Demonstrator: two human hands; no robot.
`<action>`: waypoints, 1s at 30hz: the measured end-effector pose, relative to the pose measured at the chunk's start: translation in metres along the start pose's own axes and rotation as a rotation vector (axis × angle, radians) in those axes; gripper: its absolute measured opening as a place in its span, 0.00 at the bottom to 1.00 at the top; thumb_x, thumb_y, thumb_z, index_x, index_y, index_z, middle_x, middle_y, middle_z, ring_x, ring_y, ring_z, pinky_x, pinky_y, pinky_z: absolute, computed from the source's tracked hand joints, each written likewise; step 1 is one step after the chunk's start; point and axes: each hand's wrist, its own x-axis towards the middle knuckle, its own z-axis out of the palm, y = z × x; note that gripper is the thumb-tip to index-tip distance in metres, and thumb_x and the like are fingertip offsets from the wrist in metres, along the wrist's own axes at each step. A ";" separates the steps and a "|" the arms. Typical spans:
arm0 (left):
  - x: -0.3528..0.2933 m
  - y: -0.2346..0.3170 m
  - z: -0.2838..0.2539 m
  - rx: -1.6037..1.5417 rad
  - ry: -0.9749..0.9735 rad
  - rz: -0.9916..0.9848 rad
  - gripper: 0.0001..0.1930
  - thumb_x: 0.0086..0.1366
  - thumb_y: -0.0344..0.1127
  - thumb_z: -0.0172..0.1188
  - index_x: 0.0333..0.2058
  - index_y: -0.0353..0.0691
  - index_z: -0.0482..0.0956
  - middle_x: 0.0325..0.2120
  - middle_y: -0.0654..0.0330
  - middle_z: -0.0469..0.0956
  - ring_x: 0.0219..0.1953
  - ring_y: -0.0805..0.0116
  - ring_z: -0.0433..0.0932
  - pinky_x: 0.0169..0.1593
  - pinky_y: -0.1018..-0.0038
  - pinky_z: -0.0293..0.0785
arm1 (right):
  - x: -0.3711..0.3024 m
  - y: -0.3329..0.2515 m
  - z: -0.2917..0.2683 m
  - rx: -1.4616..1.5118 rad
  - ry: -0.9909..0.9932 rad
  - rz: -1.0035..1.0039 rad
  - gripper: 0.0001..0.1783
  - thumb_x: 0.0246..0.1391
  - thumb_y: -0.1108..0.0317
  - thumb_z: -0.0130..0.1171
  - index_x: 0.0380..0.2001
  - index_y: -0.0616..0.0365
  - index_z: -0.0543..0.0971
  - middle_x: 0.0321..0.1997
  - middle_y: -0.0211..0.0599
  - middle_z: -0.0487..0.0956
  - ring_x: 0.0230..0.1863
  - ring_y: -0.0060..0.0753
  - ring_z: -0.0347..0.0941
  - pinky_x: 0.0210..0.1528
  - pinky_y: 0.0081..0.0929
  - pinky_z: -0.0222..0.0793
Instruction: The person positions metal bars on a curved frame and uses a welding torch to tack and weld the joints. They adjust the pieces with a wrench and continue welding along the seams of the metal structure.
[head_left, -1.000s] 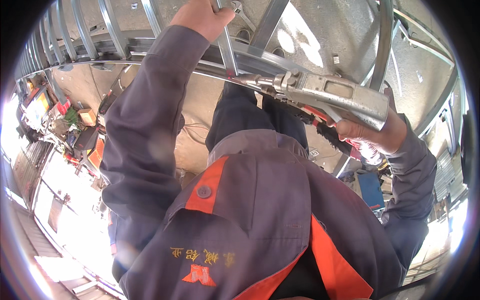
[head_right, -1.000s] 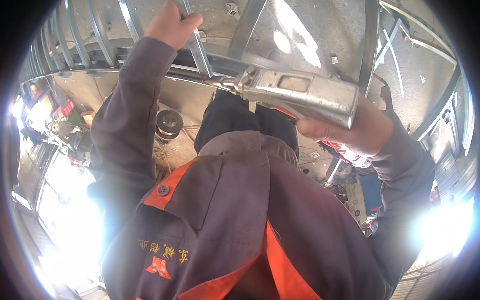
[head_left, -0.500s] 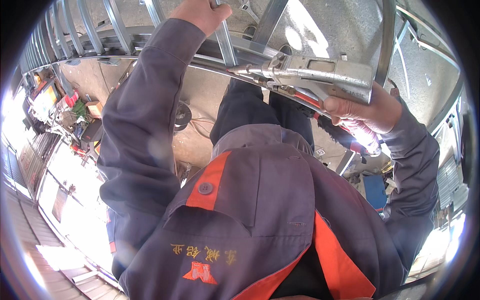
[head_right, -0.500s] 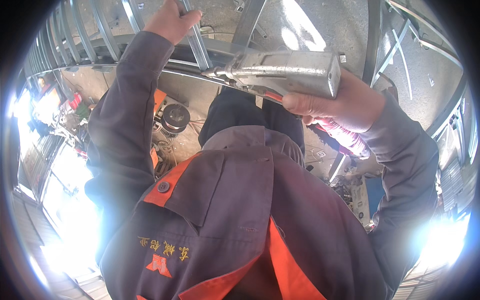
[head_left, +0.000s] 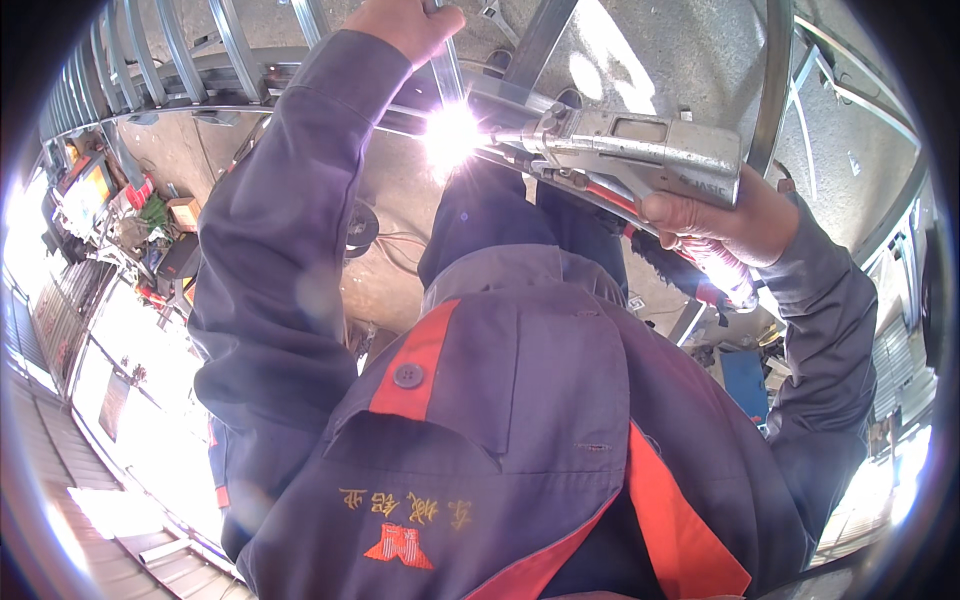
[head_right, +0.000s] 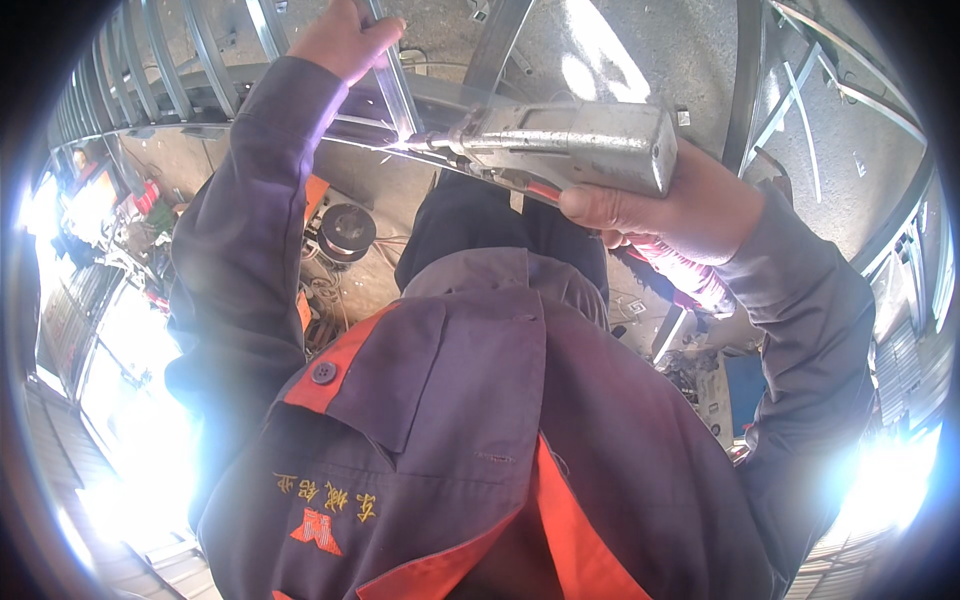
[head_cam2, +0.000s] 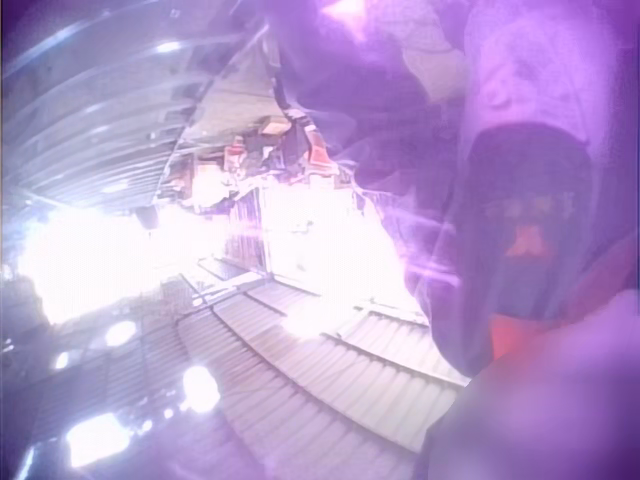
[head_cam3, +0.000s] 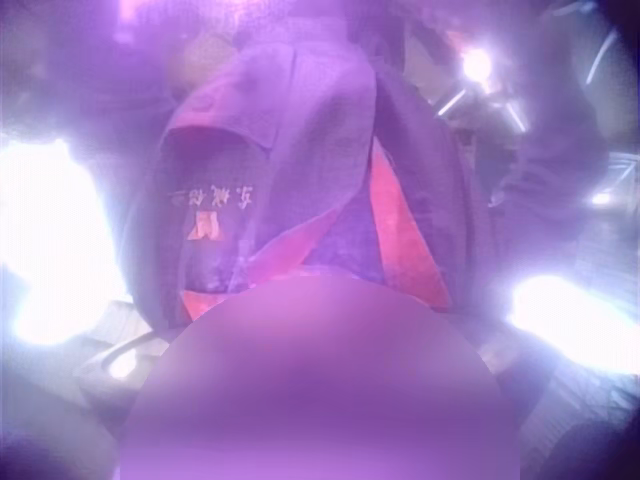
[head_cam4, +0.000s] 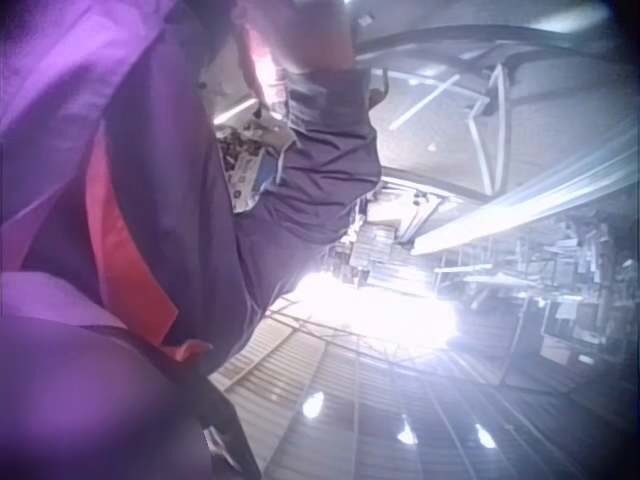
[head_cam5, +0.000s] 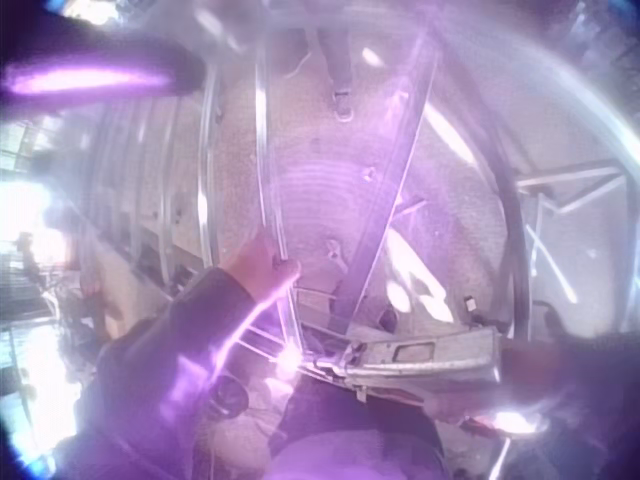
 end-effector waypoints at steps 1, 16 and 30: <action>-0.001 -0.001 0.000 -0.042 0.032 0.128 0.22 0.66 0.34 0.59 0.57 0.31 0.75 0.39 0.47 0.83 0.39 0.55 0.83 0.44 0.63 0.82 | -0.001 0.000 0.001 -0.008 0.014 0.013 0.33 0.62 0.55 0.71 0.64 0.58 0.73 0.37 0.25 0.77 0.34 0.17 0.72 0.35 0.20 0.70; 0.006 -0.015 0.014 -0.049 0.192 0.279 0.19 0.66 0.34 0.60 0.54 0.32 0.76 0.36 0.48 0.82 0.35 0.57 0.82 0.40 0.63 0.81 | -0.002 -0.003 0.001 -0.014 0.012 0.036 0.31 0.62 0.55 0.71 0.62 0.59 0.75 0.35 0.26 0.77 0.33 0.16 0.70 0.34 0.19 0.68; 0.007 -0.019 0.018 -0.064 0.208 0.279 0.17 0.66 0.36 0.61 0.50 0.32 0.76 0.33 0.49 0.81 0.33 0.58 0.82 0.37 0.62 0.80 | -0.006 -0.002 0.004 0.001 0.086 0.046 0.33 0.59 0.57 0.73 0.63 0.60 0.74 0.41 0.30 0.79 0.39 0.20 0.75 0.40 0.22 0.73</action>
